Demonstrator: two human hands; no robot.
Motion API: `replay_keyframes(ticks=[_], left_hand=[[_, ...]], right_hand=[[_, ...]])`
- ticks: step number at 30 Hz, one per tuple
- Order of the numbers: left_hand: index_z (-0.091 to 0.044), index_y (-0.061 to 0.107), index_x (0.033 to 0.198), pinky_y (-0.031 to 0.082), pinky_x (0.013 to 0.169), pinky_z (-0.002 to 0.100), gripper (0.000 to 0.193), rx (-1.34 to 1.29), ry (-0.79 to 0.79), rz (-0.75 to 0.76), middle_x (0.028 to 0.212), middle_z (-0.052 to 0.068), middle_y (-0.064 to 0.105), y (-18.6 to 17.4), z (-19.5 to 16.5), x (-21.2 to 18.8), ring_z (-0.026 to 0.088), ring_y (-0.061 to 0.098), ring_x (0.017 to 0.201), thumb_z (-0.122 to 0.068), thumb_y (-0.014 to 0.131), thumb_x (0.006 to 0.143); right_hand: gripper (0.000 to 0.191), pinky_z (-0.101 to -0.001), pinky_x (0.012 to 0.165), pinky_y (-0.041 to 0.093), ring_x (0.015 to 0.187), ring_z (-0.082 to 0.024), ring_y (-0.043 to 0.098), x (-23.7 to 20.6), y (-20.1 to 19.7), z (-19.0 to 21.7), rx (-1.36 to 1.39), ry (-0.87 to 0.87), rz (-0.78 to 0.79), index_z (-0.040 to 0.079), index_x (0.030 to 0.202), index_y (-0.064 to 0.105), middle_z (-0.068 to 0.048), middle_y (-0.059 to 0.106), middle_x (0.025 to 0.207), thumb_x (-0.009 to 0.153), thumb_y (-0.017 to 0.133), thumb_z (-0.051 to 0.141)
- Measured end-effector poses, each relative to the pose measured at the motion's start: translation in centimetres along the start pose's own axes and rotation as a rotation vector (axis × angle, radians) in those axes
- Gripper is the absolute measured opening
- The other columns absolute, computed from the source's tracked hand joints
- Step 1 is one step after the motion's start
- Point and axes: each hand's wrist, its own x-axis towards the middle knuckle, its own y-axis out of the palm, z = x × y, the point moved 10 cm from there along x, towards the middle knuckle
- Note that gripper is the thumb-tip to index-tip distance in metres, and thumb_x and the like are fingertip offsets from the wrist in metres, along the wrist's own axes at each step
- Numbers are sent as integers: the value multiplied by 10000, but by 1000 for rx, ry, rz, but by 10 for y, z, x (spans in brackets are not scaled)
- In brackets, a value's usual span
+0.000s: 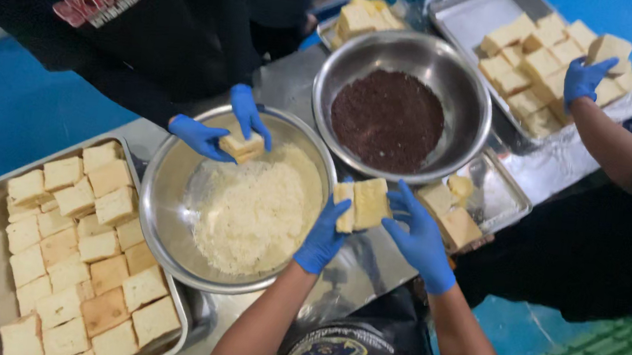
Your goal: The person takes bread slices, presses one face into a bowl of white shredded coating, presses chocolate sprinkles onto the filling side, joins two slices into a sandwich, and places finished sandwiches onto trays. Other workers at the same table perform the same coating and stacking steps alongside the person.
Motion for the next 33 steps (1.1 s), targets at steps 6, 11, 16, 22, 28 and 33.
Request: replay_keyframes(ticks=[6, 11, 16, 22, 28, 33], left_hand=[[-220, 367, 1586, 450, 1065, 653, 746, -413, -122, 124, 1575, 142, 452, 21, -6, 0, 410, 454, 1430, -359, 651, 911], [-244, 366, 1584, 403, 1106, 675, 745, -467, -10, 61, 1589, 130, 445, 9, -8, 10, 417, 417, 1463, -357, 653, 906], [-282, 376, 1572, 399, 1036, 691, 734, -440, 139, -83, 1565, 125, 452, -13, -13, 15, 434, 426, 1416, -382, 640, 895], [-286, 367, 1573, 421, 1035, 681, 722, -418, 216, -145, 1572, 122, 450, -10, -13, 39, 433, 437, 1424, -387, 624, 906], [-273, 374, 1556, 436, 1029, 667, 719, -358, 218, -201, 1543, 116, 467, -21, -4, 68, 411, 445, 1421, -368, 641, 895], [-102, 386, 1550, 473, 1087, 641, 726, -421, 189, -233, 1518, 184, 496, -40, 11, 117, 412, 500, 1403, -358, 668, 933]], right_hand=[[790, -328, 994, 524, 1231, -162, 600, 21, 1, -23, 166, -9, 109, 97, 1611, 337, -84, 617, 1378, 913, 707, 77], [567, -336, 1023, 522, 1180, -156, 646, 99, -43, -77, 81, 58, 196, 67, 1486, 538, -81, 679, 1297, 958, 708, 183], [489, -343, 961, 559, 1058, -225, 736, 218, -40, -161, -447, 196, 360, 164, 1312, 692, -173, 759, 1182, 851, 771, 309], [573, -489, 1031, 465, 1199, -455, 571, 253, 52, -137, -715, -418, 585, 131, 1275, 691, -275, 578, 1368, 730, 818, 251], [513, -437, 1024, 513, 1163, -382, 644, 230, 71, -184, -749, -149, 933, 153, 1252, 701, -214, 661, 1271, 765, 806, 277], [387, -382, 854, 608, 964, -288, 764, 207, 65, -227, -557, 245, 1137, 103, 1199, 738, -159, 786, 1086, 824, 728, 197]])
